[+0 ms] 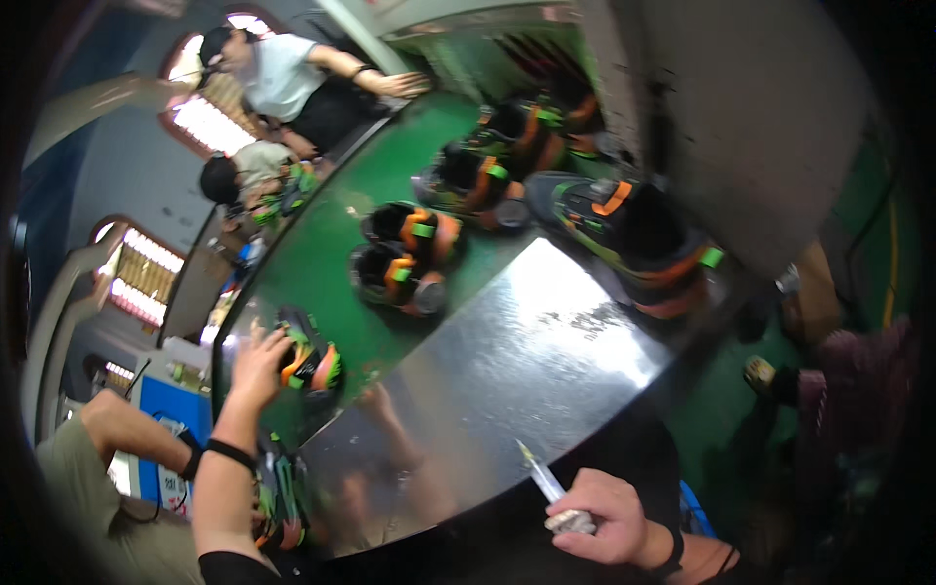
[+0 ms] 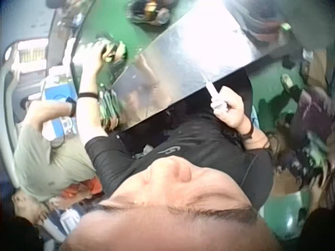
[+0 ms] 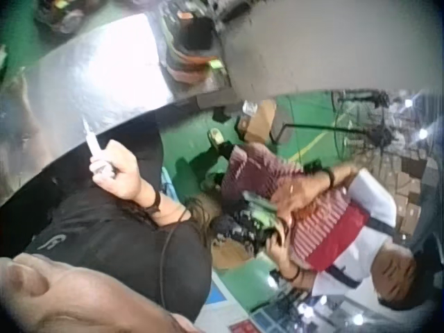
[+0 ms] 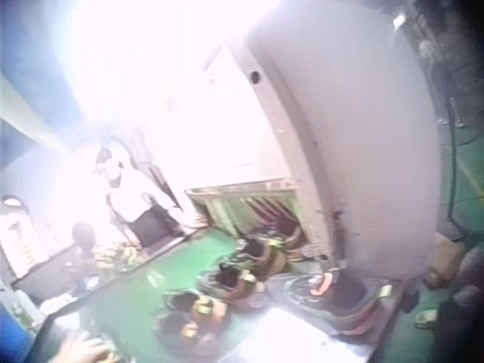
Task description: Apply adhesive from a syringe to the seams and soles of athletic shoes on an assembly line.
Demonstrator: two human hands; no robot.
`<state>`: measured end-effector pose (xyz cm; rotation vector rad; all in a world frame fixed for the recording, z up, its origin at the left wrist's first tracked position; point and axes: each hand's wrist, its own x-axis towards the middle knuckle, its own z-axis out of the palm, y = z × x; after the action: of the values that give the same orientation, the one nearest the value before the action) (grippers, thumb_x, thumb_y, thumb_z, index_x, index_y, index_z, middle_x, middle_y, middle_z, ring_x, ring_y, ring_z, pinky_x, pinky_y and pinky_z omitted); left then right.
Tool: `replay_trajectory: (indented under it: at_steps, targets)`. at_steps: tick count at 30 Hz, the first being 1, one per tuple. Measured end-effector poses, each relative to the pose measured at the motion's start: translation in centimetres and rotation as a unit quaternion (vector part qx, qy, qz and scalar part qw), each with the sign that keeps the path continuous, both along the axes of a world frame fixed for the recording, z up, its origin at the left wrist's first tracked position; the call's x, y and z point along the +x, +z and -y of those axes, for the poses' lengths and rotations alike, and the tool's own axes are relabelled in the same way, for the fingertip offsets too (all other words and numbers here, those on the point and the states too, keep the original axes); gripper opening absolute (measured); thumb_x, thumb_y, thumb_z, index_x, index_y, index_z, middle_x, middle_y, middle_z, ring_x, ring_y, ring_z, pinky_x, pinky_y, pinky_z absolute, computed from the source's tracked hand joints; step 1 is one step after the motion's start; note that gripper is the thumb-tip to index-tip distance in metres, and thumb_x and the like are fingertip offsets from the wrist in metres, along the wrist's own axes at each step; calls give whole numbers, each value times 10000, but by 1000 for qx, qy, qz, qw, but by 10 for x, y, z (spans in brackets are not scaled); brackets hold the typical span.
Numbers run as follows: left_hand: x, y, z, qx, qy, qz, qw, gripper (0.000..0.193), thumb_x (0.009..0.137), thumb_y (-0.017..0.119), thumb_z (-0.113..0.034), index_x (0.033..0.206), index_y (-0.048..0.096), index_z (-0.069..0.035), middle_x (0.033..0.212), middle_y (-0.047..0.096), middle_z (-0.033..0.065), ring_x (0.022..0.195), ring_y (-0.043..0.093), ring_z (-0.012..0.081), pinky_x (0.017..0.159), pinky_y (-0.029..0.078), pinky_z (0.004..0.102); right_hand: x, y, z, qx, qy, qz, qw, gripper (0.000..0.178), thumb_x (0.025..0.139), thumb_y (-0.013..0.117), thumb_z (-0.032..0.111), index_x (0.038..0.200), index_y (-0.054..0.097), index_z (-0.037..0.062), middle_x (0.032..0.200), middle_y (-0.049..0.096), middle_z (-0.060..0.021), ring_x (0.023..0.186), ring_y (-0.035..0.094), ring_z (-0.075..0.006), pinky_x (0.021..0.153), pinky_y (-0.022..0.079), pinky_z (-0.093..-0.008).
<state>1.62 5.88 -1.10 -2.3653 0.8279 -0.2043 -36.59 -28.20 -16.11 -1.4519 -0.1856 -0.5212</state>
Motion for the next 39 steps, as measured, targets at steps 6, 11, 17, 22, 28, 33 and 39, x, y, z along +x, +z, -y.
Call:
replay_trajectory:
  at_steps: [6,11,17,22,28,33,39]
  targets:
    - [-34,36,113,-322,-104,-87,937,694,620,637,104,1289,518,-42,1403,473,201,1327,437,399,1130,339,442,0,-5,11,6,-2,10,1000,263,782,801,160,996,705,40,773,635,-65,658,564,-209,580,433,-314]
    - [-97,20,275,-388,-346,-237,821,836,610,813,32,1364,466,-69,1423,460,160,1321,445,366,1103,385,427,-6,-5,17,3,-10,7,1000,272,788,796,152,1005,698,22,766,617,-72,656,551,-212,581,422,-319]
    - [-152,-2,405,-245,-534,-141,797,799,647,655,114,1401,471,-76,1430,464,143,1344,425,358,1103,394,418,-35,-4,12,5,-48,-14,999,280,786,793,140,1023,696,26,778,617,-79,663,549,-213,583,418,-318]
    - [-163,-1,413,-156,-505,-207,823,626,662,634,95,1269,588,-48,1109,563,121,1043,554,309,925,481,386,-46,-5,11,-7,-67,-19,998,281,794,785,149,1030,693,28,777,618,-79,661,546,-220,591,418,-326]
    - [-164,34,351,-280,-507,-160,799,587,657,662,62,1234,579,-8,1120,550,164,1038,554,358,913,483,417,-49,-2,9,-6,-48,-5,999,282,789,785,141,1025,692,19,763,617,-82,658,548,-224,591,418,-325]
    - [-182,85,241,-343,-445,-60,825,594,684,680,1,1266,561,12,1195,543,240,1043,565,403,872,471,455,-45,1,8,-21,-48,-6,999,270,790,786,148,1011,696,22,776,604,-86,669,549,-223,599,422,-324]
    - [-228,42,107,-301,-338,-107,885,667,660,752,-116,1288,548,-19,1254,539,247,988,572,388,815,456,477,-28,6,17,-67,0,-4,998,310,785,805,213,1009,690,34,800,624,-76,681,553,-227,613,435,-319]
